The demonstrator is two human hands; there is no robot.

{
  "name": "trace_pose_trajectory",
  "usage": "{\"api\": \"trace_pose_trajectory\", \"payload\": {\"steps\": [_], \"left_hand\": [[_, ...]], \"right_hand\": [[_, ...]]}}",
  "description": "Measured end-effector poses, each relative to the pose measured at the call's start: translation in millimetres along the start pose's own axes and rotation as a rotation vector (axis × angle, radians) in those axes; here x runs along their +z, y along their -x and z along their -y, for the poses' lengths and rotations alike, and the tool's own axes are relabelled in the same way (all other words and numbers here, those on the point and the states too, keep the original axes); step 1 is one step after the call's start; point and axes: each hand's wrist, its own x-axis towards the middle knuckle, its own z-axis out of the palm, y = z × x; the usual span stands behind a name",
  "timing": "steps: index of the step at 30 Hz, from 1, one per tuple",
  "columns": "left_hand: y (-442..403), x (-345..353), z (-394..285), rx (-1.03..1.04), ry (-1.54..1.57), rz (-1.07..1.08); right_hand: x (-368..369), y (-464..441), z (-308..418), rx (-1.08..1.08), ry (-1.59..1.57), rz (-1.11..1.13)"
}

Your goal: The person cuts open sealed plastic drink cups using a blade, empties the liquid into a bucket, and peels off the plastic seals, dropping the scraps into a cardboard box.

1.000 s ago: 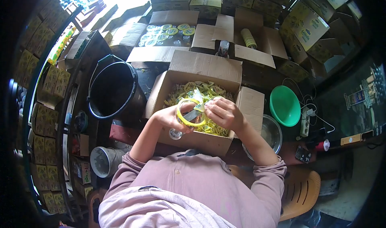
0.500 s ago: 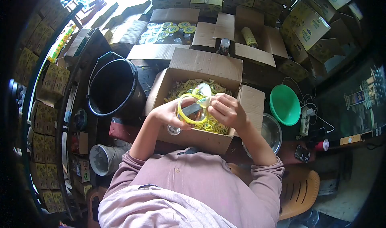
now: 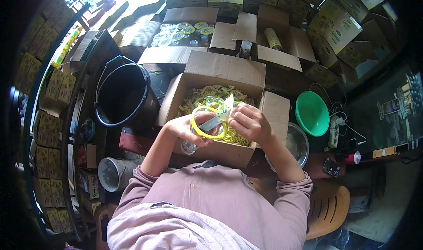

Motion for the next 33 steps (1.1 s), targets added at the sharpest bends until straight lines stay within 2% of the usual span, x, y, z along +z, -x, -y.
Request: {"api": "trace_pose_trajectory", "payload": {"steps": [2,6,12,15,18,19,22,25,29,32,33], "left_hand": [[-4.6,1.4,6.9,0.011,-0.031,-0.002],[-5.7,2.3,12.9,0.046,0.124,0.022],[-7.3,-3.7,18.6,0.06,0.243,0.195],[-8.2,-2.5,20.9,0.072,0.284,0.209],[-15.2,-5.1,27.3,0.04,0.14,0.37],[-14.8,4.2,33.2,0.067,0.319,0.314],[-15.5,5.1,34.0,0.14,0.455,0.344],[-14.3,3.9,32.5,0.142,0.467,0.343],[-14.9,-0.1,36.6,0.195,0.515,0.38],[-13.2,-6.3,32.8,0.184,0.387,0.375],[-11.4,-6.2,32.0,0.186,0.359,0.301]], "right_hand": [[0.5,-0.4,1.3,0.001,-0.003,0.006],[4.0,2.5,-0.7,0.004,-0.012,-0.017],[8.2,6.5,1.5,0.028,-0.056,-0.026],[11.6,8.2,2.2,0.031,-0.058,-0.048],[13.6,9.7,2.7,0.034,-0.068,-0.054],[15.3,5.8,3.9,0.037,-0.076,-0.073],[15.6,4.6,2.3,0.029,-0.056,-0.081],[10.9,1.5,-0.9,0.01,-0.033,-0.091],[9.2,2.0,-7.9,0.079,-0.025,-0.21],[7.6,3.8,-8.0,0.292,-0.021,-0.306],[10.7,8.3,-8.5,0.395,-0.054,-0.359]]}}
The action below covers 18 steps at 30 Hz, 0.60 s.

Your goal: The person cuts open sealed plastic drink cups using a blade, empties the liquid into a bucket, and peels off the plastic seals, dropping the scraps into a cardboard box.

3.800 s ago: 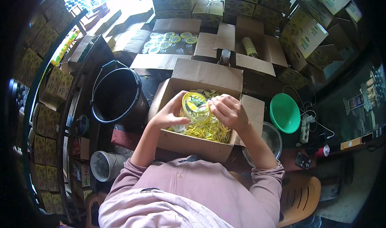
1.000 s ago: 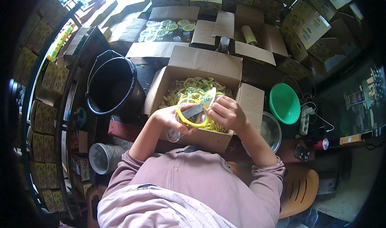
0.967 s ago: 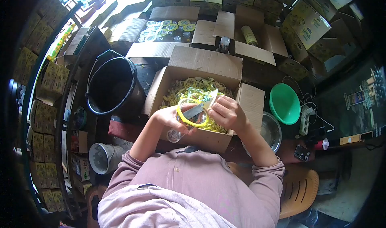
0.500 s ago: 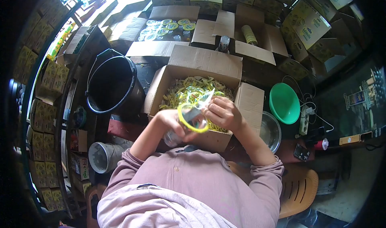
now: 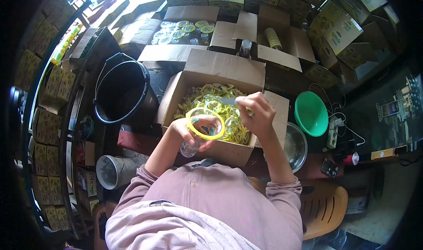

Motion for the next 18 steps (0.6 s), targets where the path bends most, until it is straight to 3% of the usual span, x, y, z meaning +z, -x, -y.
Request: {"api": "trace_pose_trajectory", "payload": {"steps": [3,5,7,13,14,17,18], "left_hand": [[4.6,5.3,-9.7,0.01,-0.173,-0.224],[0.8,15.6,-17.9,0.106,-0.506,-0.497],[-1.7,12.0,-12.7,0.261,-0.664,-0.589],[-4.0,11.8,-14.3,0.351,-1.08,-0.886],[-8.2,16.1,-14.2,0.449,-1.034,-0.919],[-5.7,11.4,-11.7,0.435,-1.139,-0.843],[-9.4,12.3,-7.2,0.507,-1.046,-0.851]], "right_hand": [[4.9,10.6,5.6,0.445,-0.19,-0.162],[7.5,16.9,10.3,0.613,-0.328,-0.273],[9.2,20.6,15.4,0.777,-0.481,-0.396],[7.9,20.2,29.1,0.766,-0.585,-0.391],[8.2,19.7,32.1,0.767,-0.575,-0.38],[11.4,16.8,42.4,0.757,-0.516,-0.35],[14.0,15.4,47.8,0.745,-0.476,-0.343]]}}
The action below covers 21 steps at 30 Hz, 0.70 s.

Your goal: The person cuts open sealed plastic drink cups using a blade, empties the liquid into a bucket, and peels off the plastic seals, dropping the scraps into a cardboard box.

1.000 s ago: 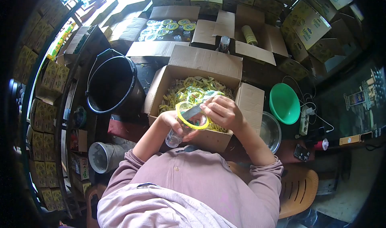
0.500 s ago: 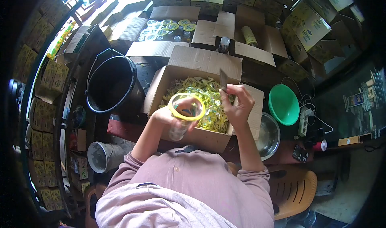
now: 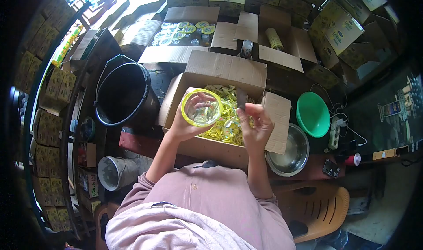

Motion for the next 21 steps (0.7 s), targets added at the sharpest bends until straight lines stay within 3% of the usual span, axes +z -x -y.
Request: {"api": "trace_pose_trajectory", "payload": {"steps": [3,7,11,21], "left_hand": [[2.5,8.0,-8.0,-0.122,-0.013,-0.043],[6.3,16.6,-10.1,0.038,-0.02,-0.198],[9.1,10.8,-8.9,0.038,-0.048,-0.129],[17.3,19.8,-5.3,0.049,-0.092,-0.22]], "right_hand": [[9.3,10.0,3.1,-0.09,0.086,-0.011],[14.6,18.1,5.1,-0.266,0.229,-0.019],[23.1,20.6,11.1,-0.36,0.328,-0.017],[26.9,22.1,14.2,-0.453,0.487,-0.016]]}}
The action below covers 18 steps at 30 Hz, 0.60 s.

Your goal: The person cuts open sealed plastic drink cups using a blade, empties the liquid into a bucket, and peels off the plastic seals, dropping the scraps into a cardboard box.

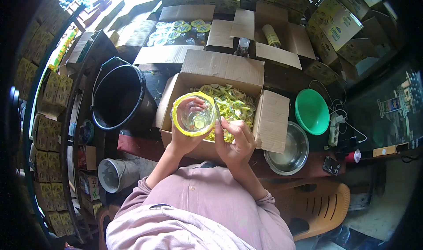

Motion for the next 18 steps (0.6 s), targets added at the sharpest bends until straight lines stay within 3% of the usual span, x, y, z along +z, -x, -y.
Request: {"api": "trace_pose_trajectory", "payload": {"steps": [11,16,18], "left_hand": [[-0.4,1.9,-13.4,0.087,-0.175,0.081],[-0.8,4.1,-7.6,-0.105,0.178,0.094],[-1.0,4.6,-7.6,-0.126,0.224,0.086]], "right_hand": [[-1.1,-5.7,-7.5,-0.024,0.023,-0.006],[-2.3,-5.5,-4.8,0.143,-0.128,-0.056],[-2.1,-3.6,-3.9,0.087,-0.154,-0.075]]}}
